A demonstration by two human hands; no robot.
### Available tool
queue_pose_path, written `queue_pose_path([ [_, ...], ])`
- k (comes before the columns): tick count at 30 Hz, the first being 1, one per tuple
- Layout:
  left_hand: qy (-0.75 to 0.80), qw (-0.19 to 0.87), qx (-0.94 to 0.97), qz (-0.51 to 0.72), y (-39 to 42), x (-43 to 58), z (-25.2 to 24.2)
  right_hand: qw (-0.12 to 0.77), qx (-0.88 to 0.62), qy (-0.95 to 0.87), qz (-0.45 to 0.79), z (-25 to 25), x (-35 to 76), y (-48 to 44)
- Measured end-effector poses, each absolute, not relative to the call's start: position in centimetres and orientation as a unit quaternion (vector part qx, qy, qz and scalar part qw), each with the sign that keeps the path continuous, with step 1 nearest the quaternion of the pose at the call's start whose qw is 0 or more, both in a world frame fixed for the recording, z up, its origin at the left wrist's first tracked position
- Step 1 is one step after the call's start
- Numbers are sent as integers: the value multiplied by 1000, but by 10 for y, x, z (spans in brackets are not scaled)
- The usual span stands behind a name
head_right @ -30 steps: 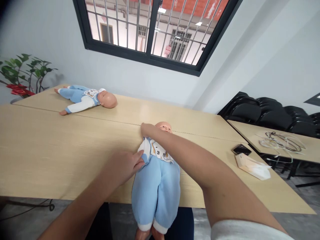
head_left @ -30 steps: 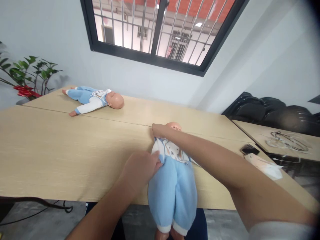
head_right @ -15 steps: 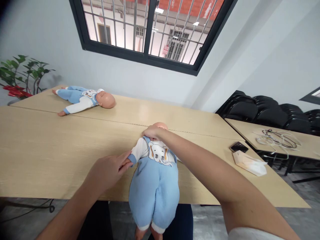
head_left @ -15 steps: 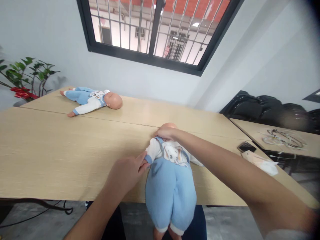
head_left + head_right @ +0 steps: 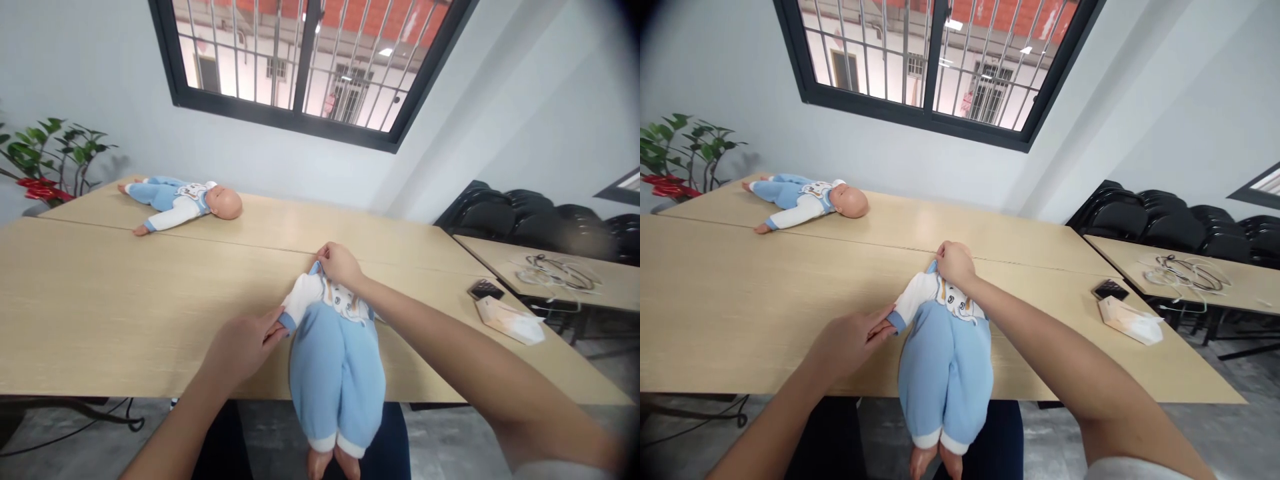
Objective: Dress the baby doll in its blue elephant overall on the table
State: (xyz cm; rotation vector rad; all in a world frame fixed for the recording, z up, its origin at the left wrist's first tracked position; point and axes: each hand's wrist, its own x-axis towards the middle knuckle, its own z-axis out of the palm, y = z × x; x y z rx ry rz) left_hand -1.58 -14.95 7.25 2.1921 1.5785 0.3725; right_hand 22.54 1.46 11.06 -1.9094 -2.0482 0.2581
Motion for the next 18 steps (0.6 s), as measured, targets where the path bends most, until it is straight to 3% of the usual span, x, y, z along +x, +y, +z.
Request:
queue_pose_path([
  [4,565,226,780,145,-150,-18,69,182,-684,-699,105,108,226,17],
  [10,591,228,757,160,-148,-12,74,69,-658,-750,20,114,215,5],
  [15,629,244,713,192,-136,-11,70,71,-561,-823,-57,116,207,-58],
  [18,635,241,702,212,-123,-16,74,-25,-509,-861,-10,106,194,-99],
])
